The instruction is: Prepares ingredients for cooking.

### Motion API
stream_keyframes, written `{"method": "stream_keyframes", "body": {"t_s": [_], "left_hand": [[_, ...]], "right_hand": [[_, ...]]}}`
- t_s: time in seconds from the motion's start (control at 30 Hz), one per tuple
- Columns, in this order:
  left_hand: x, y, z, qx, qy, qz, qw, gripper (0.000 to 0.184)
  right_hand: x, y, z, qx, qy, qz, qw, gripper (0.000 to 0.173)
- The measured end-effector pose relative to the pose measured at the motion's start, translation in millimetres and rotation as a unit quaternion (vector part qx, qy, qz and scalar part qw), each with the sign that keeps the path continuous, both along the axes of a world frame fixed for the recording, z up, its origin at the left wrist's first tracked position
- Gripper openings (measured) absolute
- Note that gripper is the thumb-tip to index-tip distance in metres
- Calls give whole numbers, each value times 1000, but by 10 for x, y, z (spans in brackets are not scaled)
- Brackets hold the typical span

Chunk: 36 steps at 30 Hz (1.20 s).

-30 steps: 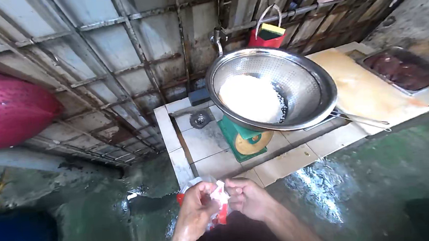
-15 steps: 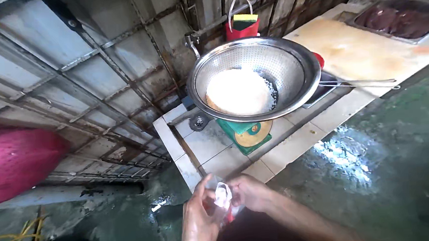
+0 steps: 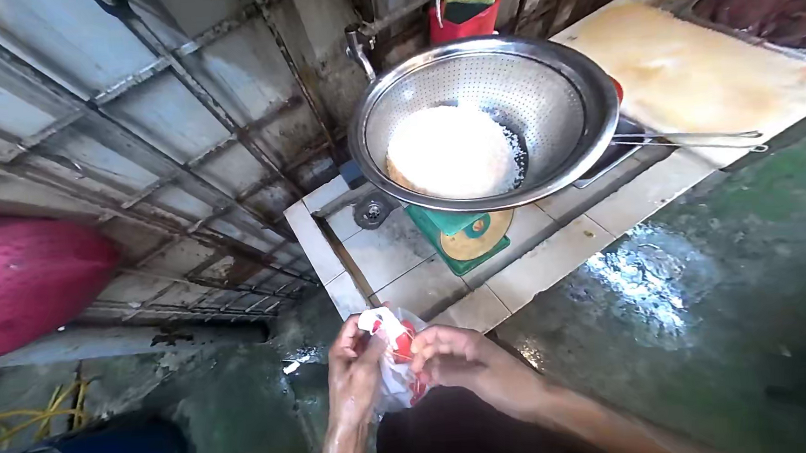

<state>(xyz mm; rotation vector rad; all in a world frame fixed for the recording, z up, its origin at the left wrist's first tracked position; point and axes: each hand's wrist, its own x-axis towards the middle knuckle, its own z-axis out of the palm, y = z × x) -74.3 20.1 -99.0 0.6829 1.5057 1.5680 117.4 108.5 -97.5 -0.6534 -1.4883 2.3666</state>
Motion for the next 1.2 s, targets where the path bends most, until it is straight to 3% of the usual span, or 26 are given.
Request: {"method": "stream_keyframes", "body": {"t_s": [0.1, 0.2, 0.27, 0.33, 0.4, 0.47, 0.57, 0.67, 0.8, 0.87, 0.97, 1.1, 1.2], "left_hand": [[-34, -108, -63, 48, 75, -68, 994, 26], [-144, -199, -121, 87, 115, -83, 986, 32], [-158, -229, -178, 89, 127, -112, 982, 50], [-85, -279, -240, 13, 170, -131, 977, 69], [14, -293, -328, -102, 285, -124, 945, 62], [86, -257, -372, -129, 365, -110, 915, 48], [296, -94, -123, -172, 377, -97, 905, 41], [571, 82, 31, -184, 403, -154, 883, 47], [1217, 511, 349, -89, 419, -301, 852, 60], [1620, 785, 514, -68, 382, -382, 839, 80], [2366, 1157, 400, 18, 378, -450, 809, 98], [3628, 1576, 222, 130, 314, -493, 801, 60], [4500, 1771, 210, 181, 271, -550, 769, 50]], "right_hand": [[66, 22, 12, -57, -34, -71, 995, 35], [135, 170, -206, 2, -140, -213, 967, 38], [140, 252, -298, 85, -142, -184, 969, 39], [45, 227, -265, 155, -112, -91, 977, 52], [-93, 177, -191, 200, -90, -22, 975, 61], [-144, 136, -151, 247, -85, 1, 965, 58], [124, 174, -209, 285, -97, -30, 953, 57], [764, 298, -376, 265, -142, -87, 950, 60], [1824, 417, -407, 226, -125, -250, 933, 52], [2313, 415, -336, 222, -106, -340, 907, 48], [3053, 356, -309, 249, -117, -450, 850, 43], [4221, 101, -370, 196, -160, -521, 815, 42], [4895, -212, -360, 139, -190, -535, 811, 59]]}}
